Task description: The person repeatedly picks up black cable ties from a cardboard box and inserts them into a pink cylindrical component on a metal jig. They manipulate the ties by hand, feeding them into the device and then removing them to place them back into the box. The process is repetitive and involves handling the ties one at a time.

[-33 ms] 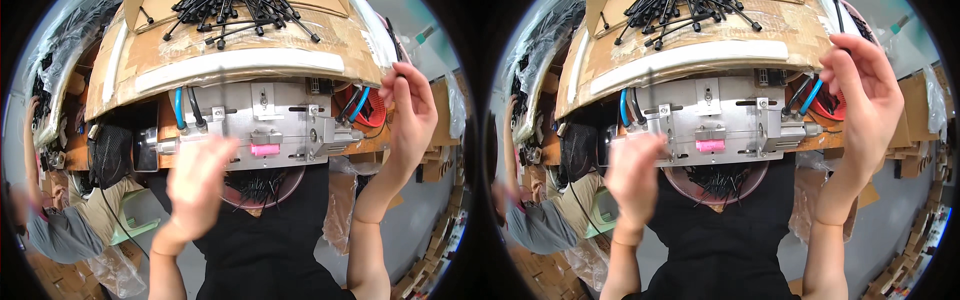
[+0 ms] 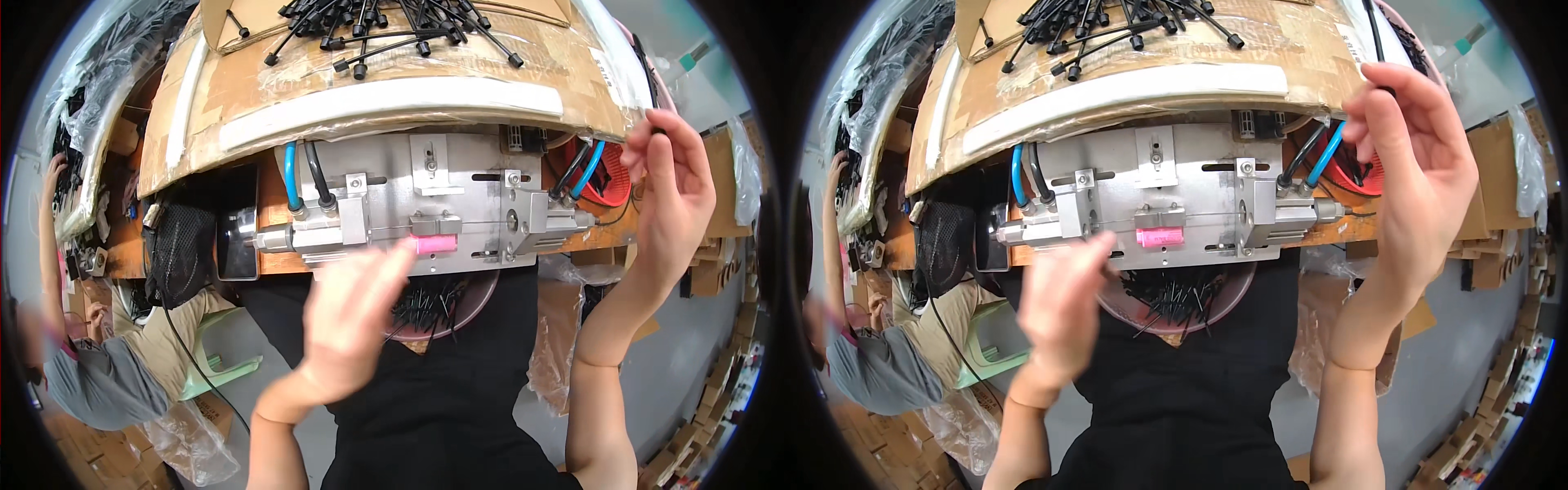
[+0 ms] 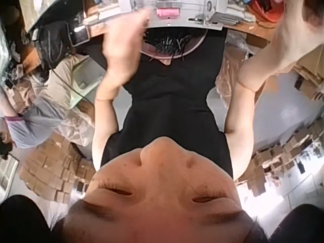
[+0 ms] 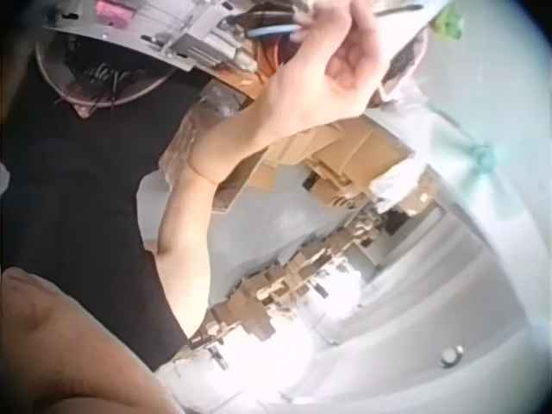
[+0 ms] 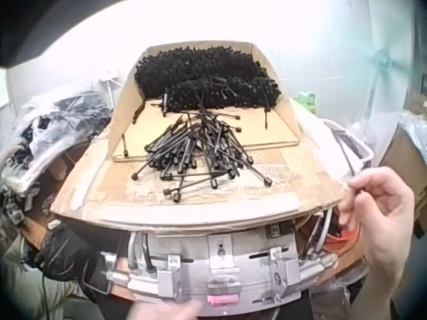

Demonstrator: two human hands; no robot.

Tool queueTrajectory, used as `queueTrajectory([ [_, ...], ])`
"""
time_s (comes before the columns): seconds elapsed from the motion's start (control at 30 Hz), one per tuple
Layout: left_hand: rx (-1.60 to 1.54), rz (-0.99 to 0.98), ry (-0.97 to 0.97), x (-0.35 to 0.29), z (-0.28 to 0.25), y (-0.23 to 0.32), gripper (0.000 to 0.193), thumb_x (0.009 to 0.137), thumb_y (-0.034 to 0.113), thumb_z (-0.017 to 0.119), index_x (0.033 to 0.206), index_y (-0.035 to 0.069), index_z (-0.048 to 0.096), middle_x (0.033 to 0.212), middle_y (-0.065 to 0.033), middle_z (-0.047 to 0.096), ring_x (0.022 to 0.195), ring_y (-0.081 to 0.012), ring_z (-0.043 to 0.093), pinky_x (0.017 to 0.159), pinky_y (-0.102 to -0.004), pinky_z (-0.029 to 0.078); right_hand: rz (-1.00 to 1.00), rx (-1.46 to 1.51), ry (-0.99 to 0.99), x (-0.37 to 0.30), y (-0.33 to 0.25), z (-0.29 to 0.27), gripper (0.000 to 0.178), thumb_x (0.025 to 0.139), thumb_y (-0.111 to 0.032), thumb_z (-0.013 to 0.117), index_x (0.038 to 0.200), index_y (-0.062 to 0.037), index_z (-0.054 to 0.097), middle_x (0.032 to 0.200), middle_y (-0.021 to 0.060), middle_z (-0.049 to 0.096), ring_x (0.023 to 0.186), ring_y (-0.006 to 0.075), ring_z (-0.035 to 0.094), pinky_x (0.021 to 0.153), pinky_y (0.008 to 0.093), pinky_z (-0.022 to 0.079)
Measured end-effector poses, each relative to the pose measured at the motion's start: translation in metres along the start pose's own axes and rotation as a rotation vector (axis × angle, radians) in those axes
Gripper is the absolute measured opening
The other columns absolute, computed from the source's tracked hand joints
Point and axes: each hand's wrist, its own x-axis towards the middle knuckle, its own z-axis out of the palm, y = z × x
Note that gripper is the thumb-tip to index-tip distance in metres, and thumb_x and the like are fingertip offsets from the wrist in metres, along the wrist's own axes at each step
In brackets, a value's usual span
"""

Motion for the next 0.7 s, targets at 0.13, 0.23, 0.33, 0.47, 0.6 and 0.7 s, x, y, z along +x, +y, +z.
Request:
queueTrajectory([
  [0.13, 0.011, -0.058, -0.21, -0.028, 0.044, 0.02, 0.066, 0.069, -0.006, 0.06, 0.134, -0.009, 0.048, 0.09, -0.0109, 0.051, 0.082, -0.0232, 0.054, 0.079, -0.0326, 0.048, 0.007, 0.105, 0.009, -0.013, 0.002, -0.003, 0.023, 0.095, -0.009, 0.062, 0.112, 0.0063, 0.062, 0.089, 0.0093, 0.066, 0.072, 0.0096, 0.058, 0.062, 0.0188, 0.043],
  [0.23, 0.075, -0.069, -0.257, -0.028, 0.056, 0.02, 0.069, 0.069, -0.007, 0.06, 0.137, -0.011, 0.043, 0.09, -0.0098, 0.048, 0.081, -0.0221, 0.051, 0.08, -0.0321, 0.048, -0.002, 0.139, 0.022, -0.018, 0.002, -0.005, 0.025, 0.096, -0.01, 0.061, 0.115, 0.0065, 0.06, 0.09, 0.0107, 0.066, 0.072, 0.0108, 0.059, 0.062, 0.0195, 0.044],
  [0.33, 0.117, -0.073, -0.264, -0.025, 0.055, 0.022, 0.071, 0.069, -0.007, 0.06, 0.137, -0.01, 0.043, 0.09, -0.0091, 0.048, 0.082, -0.0218, 0.051, 0.08, -0.0318, 0.048, -0.031, 0.137, 0.032, -0.025, -0.002, -0.005, 0.026, 0.096, -0.009, 0.061, 0.116, 0.0067, 0.059, 0.092, 0.0127, 0.066, 0.073, 0.0124, 0.06, 0.063, 0.0204, 0.045],
  [0.47, 0.17, -0.085, -0.306, -0.022, 0.054, 0.026, 0.07, 0.07, -0.006, 0.061, 0.138, -0.01, 0.043, 0.091, -0.0095, 0.048, 0.084, -0.0225, 0.052, 0.081, -0.0316, 0.048, -0.03, 0.071, 0.101, -0.048, -0.008, 0.012, 0.022, 0.09, 0.0, 0.063, 0.11, 0.0067, 0.059, 0.094, 0.0167, 0.066, 0.074, 0.0169, 0.063, 0.064, 0.0232, 0.049],
  [0.6, 0.035, -0.093, -0.353, -0.002, 0.026, 0.02, 0.068, 0.073, -0.004, 0.06, 0.14, -0.004, 0.044, 0.094, -0.0118, 0.052, 0.089, -0.0248, 0.054, 0.083, -0.0325, 0.048, -0.109, -0.158, -0.246, -0.1, 0.008, 0.031, 0.037, 0.077, 0.011, 0.07, 0.112, 0.007, 0.06, 0.096, 0.0151, 0.068, 0.073, 0.0175, 0.064, 0.064, 0.0288, 0.054],
  [0.7, 0.16, 0.044, 0.071, 0.076, 0.005, -0.022, 0.041, 0.08, -0.01, 0.057, 0.119, 0.004, 0.063, 0.102, -0.0126, 0.065, 0.092, -0.0282, 0.061, 0.08, -0.0387, 0.049, -0.012, -0.212, -0.312, -0.139, 0.016, 0.063, 0.057, 0.073, 0.009, 0.075, 0.126, 0.0071, 0.056, 0.087, 0.0133, 0.066, 0.067, 0.0194, 0.062, 0.059, 0.0303, 0.052],
])
